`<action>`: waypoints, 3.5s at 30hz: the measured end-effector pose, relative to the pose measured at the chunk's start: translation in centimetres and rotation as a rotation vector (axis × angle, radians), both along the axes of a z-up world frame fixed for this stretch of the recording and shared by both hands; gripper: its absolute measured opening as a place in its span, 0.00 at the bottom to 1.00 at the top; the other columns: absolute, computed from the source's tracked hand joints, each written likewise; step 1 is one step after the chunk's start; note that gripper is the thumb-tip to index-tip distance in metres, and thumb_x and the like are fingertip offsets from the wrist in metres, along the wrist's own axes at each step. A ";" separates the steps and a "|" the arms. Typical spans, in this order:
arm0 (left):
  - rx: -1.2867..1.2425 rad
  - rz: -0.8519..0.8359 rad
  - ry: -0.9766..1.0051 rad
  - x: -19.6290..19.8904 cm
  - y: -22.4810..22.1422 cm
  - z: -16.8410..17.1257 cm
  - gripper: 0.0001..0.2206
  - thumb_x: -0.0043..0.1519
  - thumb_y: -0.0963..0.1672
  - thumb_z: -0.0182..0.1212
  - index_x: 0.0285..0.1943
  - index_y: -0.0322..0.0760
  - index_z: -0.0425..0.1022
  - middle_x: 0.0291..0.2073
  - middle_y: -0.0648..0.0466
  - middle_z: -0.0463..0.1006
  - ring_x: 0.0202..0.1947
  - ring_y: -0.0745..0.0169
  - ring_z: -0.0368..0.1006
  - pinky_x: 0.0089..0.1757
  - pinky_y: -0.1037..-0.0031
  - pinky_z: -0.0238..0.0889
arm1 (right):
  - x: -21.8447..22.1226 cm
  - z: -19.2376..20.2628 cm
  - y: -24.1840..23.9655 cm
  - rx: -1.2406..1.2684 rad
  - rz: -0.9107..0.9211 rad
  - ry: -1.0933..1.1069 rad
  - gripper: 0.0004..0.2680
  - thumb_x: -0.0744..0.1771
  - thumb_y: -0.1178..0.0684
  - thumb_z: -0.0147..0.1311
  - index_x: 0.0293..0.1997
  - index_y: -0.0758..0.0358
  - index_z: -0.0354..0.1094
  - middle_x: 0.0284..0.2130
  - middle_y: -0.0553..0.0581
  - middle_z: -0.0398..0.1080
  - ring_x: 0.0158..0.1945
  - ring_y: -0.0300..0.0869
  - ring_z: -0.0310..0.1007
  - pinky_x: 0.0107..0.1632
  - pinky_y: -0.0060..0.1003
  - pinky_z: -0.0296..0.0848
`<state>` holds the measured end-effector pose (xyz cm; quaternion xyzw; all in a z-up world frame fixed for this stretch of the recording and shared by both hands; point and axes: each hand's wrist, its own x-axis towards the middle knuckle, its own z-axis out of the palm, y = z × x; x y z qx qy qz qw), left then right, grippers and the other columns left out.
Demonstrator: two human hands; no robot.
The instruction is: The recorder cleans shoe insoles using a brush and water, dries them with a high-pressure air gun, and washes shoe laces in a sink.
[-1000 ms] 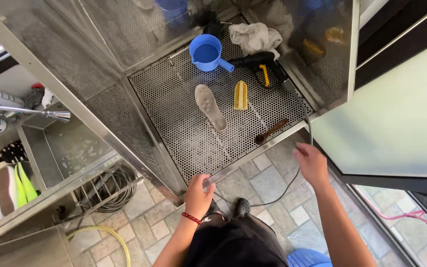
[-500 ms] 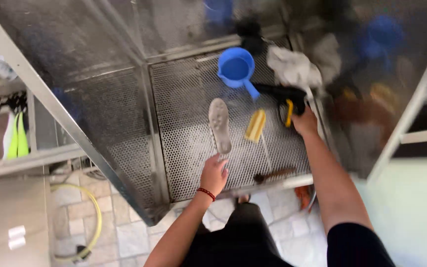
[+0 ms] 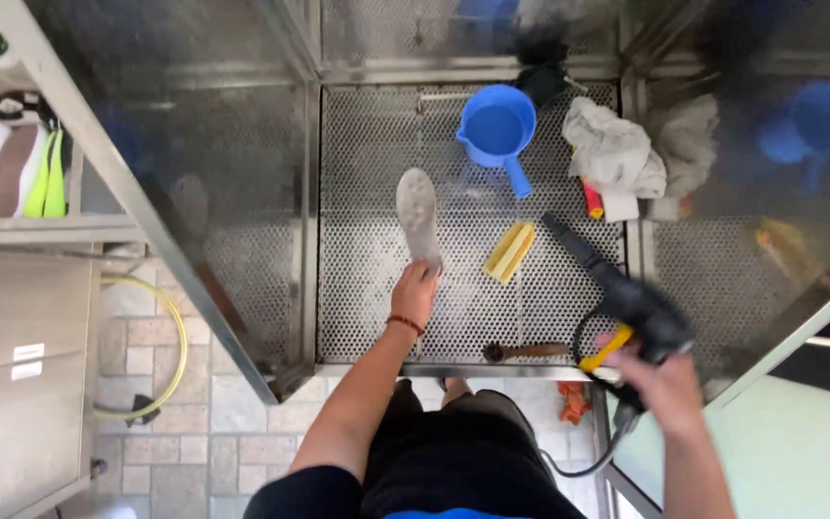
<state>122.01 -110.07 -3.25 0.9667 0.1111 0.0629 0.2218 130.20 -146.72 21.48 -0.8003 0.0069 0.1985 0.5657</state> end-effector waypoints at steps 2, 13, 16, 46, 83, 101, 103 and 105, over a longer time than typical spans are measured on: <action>-0.052 0.023 -0.025 -0.5 0.4 -0.5 0.14 0.66 0.39 0.64 0.61 0.39 0.78 0.62 0.51 0.72 0.67 0.50 0.67 0.59 0.64 0.70 | -5.5 -0.9 1.7 -0.024 0.052 0.045 0.13 0.59 0.55 0.64 0.46 0.64 0.75 0.34 0.53 0.79 0.31 0.37 0.74 0.31 0.38 0.72; 0.020 -0.166 -0.044 -1.8 1.4 -1.2 0.18 0.65 0.39 0.57 0.65 0.35 0.73 0.66 0.49 0.70 0.72 0.51 0.57 0.64 0.65 0.60 | -17.0 -2.7 9.4 -0.770 0.100 0.078 0.18 0.61 0.38 0.66 0.42 0.64 0.75 0.25 0.66 0.76 0.33 0.60 0.79 0.38 0.52 0.74; 0.098 -0.218 -0.035 -2.0 1.5 -0.6 0.19 0.67 0.42 0.55 0.68 0.31 0.70 0.67 0.47 0.68 0.72 0.50 0.56 0.69 0.61 0.51 | -18.6 -2.0 9.4 -0.684 0.030 0.020 0.18 0.60 0.39 0.65 0.40 0.64 0.74 0.24 0.65 0.77 0.32 0.59 0.80 0.38 0.50 0.75; 0.105 -0.282 0.417 -2.0 1.1 5.4 0.30 0.69 0.50 0.50 0.79 0.37 0.49 0.78 0.50 0.47 0.78 0.53 0.37 0.71 0.56 0.34 | -14.7 -4.0 10.3 -0.664 0.059 -0.002 0.19 0.61 0.37 0.63 0.38 0.69 0.74 0.26 0.70 0.77 0.34 0.62 0.80 0.41 0.52 0.75; 0.227 -0.415 0.453 -2.4 1.9 6.9 0.33 0.66 0.49 0.53 0.79 0.33 0.46 0.77 0.48 0.46 0.77 0.51 0.39 0.70 0.59 0.35 | -20.5 -3.8 7.9 -0.686 -0.056 -0.009 0.19 0.61 0.37 0.64 0.38 0.68 0.76 0.25 0.68 0.77 0.33 0.57 0.81 0.40 0.48 0.76; -0.201 0.096 -0.069 13.9 13.3 3.5 0.31 0.52 0.41 0.71 0.67 0.37 0.67 0.64 0.42 0.67 0.65 0.38 0.62 0.62 0.56 0.58 | -21.7 -1.6 4.7 -0.472 -0.017 0.013 0.13 0.58 0.44 0.68 0.38 0.61 0.77 0.20 0.62 0.77 0.25 0.52 0.81 0.34 0.43 0.76; -0.082 -0.081 0.097 15.5 13.5 5.8 0.42 0.51 0.44 0.74 0.77 0.35 0.56 0.71 0.35 0.56 0.72 0.30 0.51 0.61 0.47 0.49 | -21.7 -1.1 5.0 -0.542 -0.007 0.136 0.13 0.59 0.45 0.68 0.37 0.63 0.76 0.20 0.64 0.75 0.24 0.54 0.74 0.35 0.42 0.75; -0.068 -0.014 0.322 16.8 12.9 8.5 0.41 0.53 0.46 0.73 0.76 0.40 0.55 0.71 0.41 0.57 0.70 0.36 0.53 0.60 0.48 0.52 | -21.4 -1.3 4.6 -0.520 -0.026 0.149 0.12 0.59 0.46 0.68 0.38 0.63 0.76 0.20 0.63 0.76 0.24 0.53 0.75 0.36 0.41 0.76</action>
